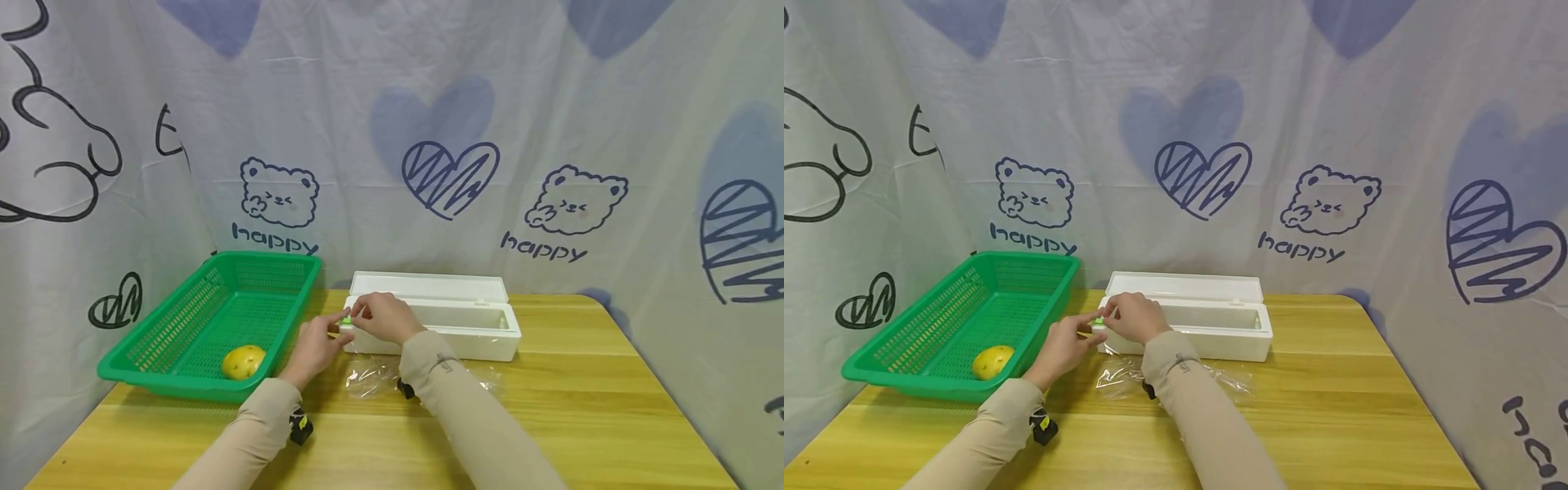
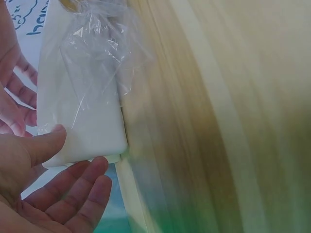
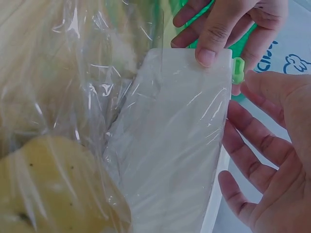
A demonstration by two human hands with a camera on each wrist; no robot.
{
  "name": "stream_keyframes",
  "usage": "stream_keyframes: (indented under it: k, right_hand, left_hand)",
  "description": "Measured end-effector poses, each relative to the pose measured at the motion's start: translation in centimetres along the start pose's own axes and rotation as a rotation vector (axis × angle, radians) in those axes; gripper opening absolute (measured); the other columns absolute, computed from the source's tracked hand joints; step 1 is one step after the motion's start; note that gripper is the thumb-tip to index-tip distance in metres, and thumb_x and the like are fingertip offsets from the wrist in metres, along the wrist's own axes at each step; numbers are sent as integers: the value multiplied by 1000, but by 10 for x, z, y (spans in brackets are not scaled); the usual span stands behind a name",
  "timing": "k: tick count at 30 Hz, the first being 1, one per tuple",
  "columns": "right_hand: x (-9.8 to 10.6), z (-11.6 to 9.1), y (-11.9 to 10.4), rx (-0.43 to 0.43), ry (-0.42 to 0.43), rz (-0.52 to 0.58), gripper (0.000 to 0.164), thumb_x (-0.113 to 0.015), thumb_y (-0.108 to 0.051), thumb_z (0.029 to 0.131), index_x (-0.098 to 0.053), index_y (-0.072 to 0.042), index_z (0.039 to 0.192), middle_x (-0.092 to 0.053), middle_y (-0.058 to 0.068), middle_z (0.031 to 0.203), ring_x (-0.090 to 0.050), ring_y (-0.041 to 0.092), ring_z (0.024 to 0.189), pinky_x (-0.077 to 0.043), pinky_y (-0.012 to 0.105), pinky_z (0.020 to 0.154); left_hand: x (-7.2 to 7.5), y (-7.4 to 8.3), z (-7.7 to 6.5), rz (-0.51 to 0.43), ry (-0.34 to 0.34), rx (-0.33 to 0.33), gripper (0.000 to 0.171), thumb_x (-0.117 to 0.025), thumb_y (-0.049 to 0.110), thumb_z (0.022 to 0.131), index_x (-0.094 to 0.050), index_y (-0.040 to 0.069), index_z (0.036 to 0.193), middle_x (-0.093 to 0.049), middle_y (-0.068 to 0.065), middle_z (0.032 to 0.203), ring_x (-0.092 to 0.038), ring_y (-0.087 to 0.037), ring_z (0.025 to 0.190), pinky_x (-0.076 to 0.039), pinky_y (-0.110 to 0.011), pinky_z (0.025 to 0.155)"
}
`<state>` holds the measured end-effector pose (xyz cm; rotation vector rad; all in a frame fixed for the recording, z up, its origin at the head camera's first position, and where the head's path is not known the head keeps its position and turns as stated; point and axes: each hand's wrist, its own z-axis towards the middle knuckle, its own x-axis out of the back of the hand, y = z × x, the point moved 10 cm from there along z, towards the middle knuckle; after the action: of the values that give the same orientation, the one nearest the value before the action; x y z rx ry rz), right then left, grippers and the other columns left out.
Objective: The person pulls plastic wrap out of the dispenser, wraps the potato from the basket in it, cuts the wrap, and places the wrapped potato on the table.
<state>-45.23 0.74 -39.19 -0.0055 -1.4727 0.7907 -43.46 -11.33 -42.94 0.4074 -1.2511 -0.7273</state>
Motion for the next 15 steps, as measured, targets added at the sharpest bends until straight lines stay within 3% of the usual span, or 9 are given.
stream_keyframes:
  k: [9,15]
  right_hand:
    - [-1,4,1,-14,24,-56,12,-74,-26,103,-81,-19,108,-77,-1,91,-61,10,76,-49,30,70]
    - [-1,5,1,-23,26,-70,14,-74,-28,103,-81,-19,110,-77,-1,93,-60,10,76,-49,30,70]
  left_hand:
    - [0,0,0,-3,-22,5,52,-83,8,93,-69,7,143,-81,-22,109,-80,-35,101,-66,-47,85]
    - [-2,1,1,-19,-59,24,56,-85,21,94,-66,10,147,-76,-25,126,-79,-38,109,-66,-47,86]
